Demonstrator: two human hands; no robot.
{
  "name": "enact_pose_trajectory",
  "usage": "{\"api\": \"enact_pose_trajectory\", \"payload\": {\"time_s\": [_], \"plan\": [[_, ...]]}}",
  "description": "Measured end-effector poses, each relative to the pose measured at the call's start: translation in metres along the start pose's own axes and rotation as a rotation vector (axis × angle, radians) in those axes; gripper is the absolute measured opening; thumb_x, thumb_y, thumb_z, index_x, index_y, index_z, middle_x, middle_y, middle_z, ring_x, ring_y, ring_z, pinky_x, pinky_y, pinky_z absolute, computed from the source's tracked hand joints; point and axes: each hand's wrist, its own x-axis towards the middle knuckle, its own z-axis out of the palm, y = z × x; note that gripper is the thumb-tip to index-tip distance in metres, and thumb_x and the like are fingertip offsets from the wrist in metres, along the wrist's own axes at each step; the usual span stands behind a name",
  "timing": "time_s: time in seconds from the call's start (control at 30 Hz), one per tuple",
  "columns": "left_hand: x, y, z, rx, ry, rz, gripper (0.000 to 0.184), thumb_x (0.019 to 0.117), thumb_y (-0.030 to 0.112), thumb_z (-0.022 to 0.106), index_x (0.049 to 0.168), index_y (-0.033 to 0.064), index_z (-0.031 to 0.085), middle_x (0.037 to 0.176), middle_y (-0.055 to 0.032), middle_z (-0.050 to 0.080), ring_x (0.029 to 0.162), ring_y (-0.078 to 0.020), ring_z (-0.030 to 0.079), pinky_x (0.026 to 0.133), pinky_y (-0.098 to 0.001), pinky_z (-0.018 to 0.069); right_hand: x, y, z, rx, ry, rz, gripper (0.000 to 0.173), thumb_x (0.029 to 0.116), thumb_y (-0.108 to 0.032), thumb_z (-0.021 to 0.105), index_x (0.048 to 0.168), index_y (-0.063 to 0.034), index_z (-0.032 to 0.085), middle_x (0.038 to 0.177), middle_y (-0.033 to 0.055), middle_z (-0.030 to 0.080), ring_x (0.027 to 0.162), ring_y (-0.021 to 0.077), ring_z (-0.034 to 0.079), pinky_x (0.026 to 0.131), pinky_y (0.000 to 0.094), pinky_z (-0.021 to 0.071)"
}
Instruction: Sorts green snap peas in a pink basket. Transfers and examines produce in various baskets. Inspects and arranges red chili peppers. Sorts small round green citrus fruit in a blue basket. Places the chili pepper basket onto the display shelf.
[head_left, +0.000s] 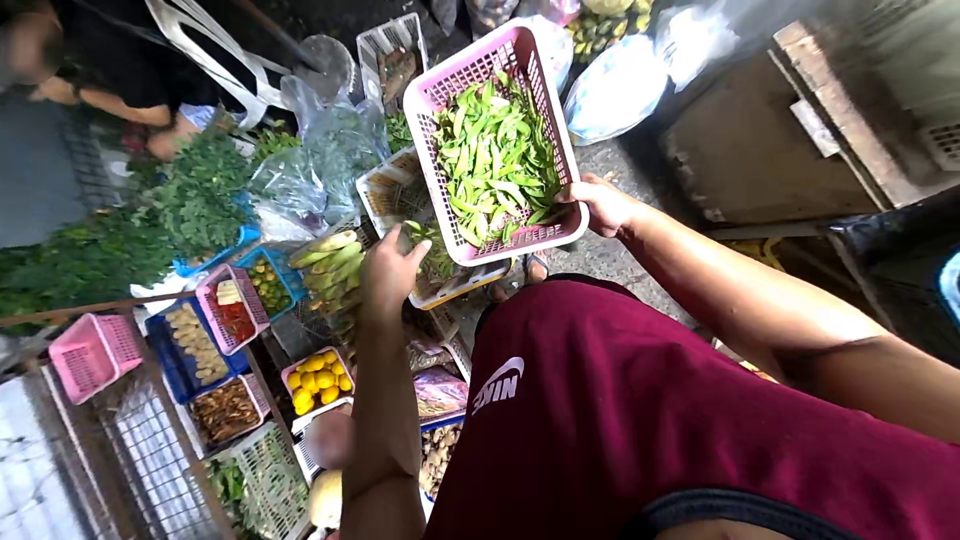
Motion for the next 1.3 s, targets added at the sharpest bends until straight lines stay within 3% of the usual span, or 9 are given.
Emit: {"api": "enact_pose_trajectory", "payload": {"time_s": [0.17,0.27,0.4,0.73,0.87,1.03,1.17,1.2,1.3], "plan": [[-0.003,0.077,-0.003,-0.074,0.098,0.415,0.019,0.1007,0.017,0.063,0.108,0.0058,0.077,0.109,-0.0118,0.073,0.1,-0.0239,0.071,0.094,-0.0466,0.0582,0.002,-0.002,0.006,-0.035,0.009,0.004,0.029,0.0846,-0.023,0.06,0.108,-0.0074,0.065,0.091,0.0065,0.074,0.081,0.0164,0.073,0.074,0.0386,0.0637],[0.02,0.109,0.034,0.192,-0.069,0.407,0.026,0.1041,0.023,0.055,0.117,0.0096,0.074,0.119,-0.0115,0.072,0.112,-0.0302,0.069,0.096,-0.0549,0.0548,0.001,-0.004,0.016,-0.031,0.008,0.003,0.032,0.0826,-0.023,0.062,0.111,-0.0077,0.065,0.093,0.0063,0.074,0.082,0.0165,0.074,0.074,0.0386,0.0637],[0.039,0.121,0.052,0.317,0.011,0.356,0.036,0.1013,0.03,0.06,0.131,0.0103,0.067,0.131,-0.0114,0.066,0.113,-0.0337,0.068,0.09,-0.0575,0.0564,-0.002,-0.01,0.02,-0.037,0.007,0.005,0.035,0.083,-0.024,0.062,0.113,-0.0061,0.064,0.095,0.0075,0.074,0.084,0.0169,0.073,0.077,0.0386,0.0628],[0.041,0.113,0.052,0.491,-0.079,0.404,0.035,0.0918,0.03,0.068,0.116,0.004,0.07,0.122,-0.0147,0.068,0.111,-0.0344,0.067,0.095,-0.0541,0.0541,0.006,0.001,0.025,-0.046,-0.013,0.003,0.034,0.0819,-0.025,0.065,0.109,-0.0047,0.067,0.092,0.0093,0.074,0.082,0.0179,0.073,0.074,0.0391,0.063],[0.021,0.107,0.022,0.259,-0.039,0.386,0.029,0.0888,0.03,0.072,0.105,0.0051,0.071,0.112,-0.0126,0.069,0.105,-0.0314,0.068,0.091,-0.0542,0.0556,0.01,0.0,0.021,-0.076,-0.017,0.022,0.032,0.0828,-0.025,0.065,0.107,-0.0046,0.067,0.091,0.009,0.074,0.081,0.0178,0.073,0.074,0.0391,0.0628],[-0.013,0.07,-0.018,-0.32,0.196,0.426,0.016,0.0841,0.014,0.077,0.097,0.0082,0.069,0.092,-0.0051,0.066,0.075,-0.0149,0.061,0.067,-0.035,0.0531,0.009,0.002,0.018,-0.062,-0.002,0.057,0.034,0.0842,-0.023,0.063,0.113,-0.0045,0.064,0.093,0.009,0.073,0.083,0.018,0.073,0.076,0.0391,0.0627],[-0.029,0.019,-0.019,-0.321,0.314,0.186,0.017,0.0872,0.014,0.073,0.102,0.0095,0.066,0.083,-0.0055,0.06,0.067,-0.0184,0.057,0.058,-0.0391,0.0489,0.01,0.002,0.017,-0.055,-0.008,0.042,0.032,0.0842,-0.025,0.062,0.11,-0.0057,0.065,0.093,0.0079,0.073,0.082,0.0176,0.073,0.075,0.0395,0.0629],[-0.03,0.005,-0.013,-0.242,0.309,0.12,0.017,0.088,0.016,0.072,0.103,0.0098,0.066,0.083,-0.0072,0.061,0.068,-0.0215,0.058,0.059,-0.0426,0.05,0.009,0.001,0.016,-0.057,-0.002,0.041,0.031,0.0848,-0.025,0.061,0.109,-0.0061,0.066,0.092,0.0075,0.073,0.083,0.0174,0.073,0.075,0.0397,0.0629],[-0.028,-0.01,-0.005,-0.01,0.163,0.001,0.033,0.0958,0.019,0.071,0.127,0.0085,0.07,0.122,-0.0161,0.067,0.107,-0.0352,0.067,0.091,-0.0607,0.055,0.01,-0.001,0.014,-0.055,0.003,0.03,0.03,0.0842,-0.024,0.062,0.108,-0.0061,0.066,0.092,0.0079,0.074,0.082,0.0178,0.073,0.075,0.0402,0.063]]}}
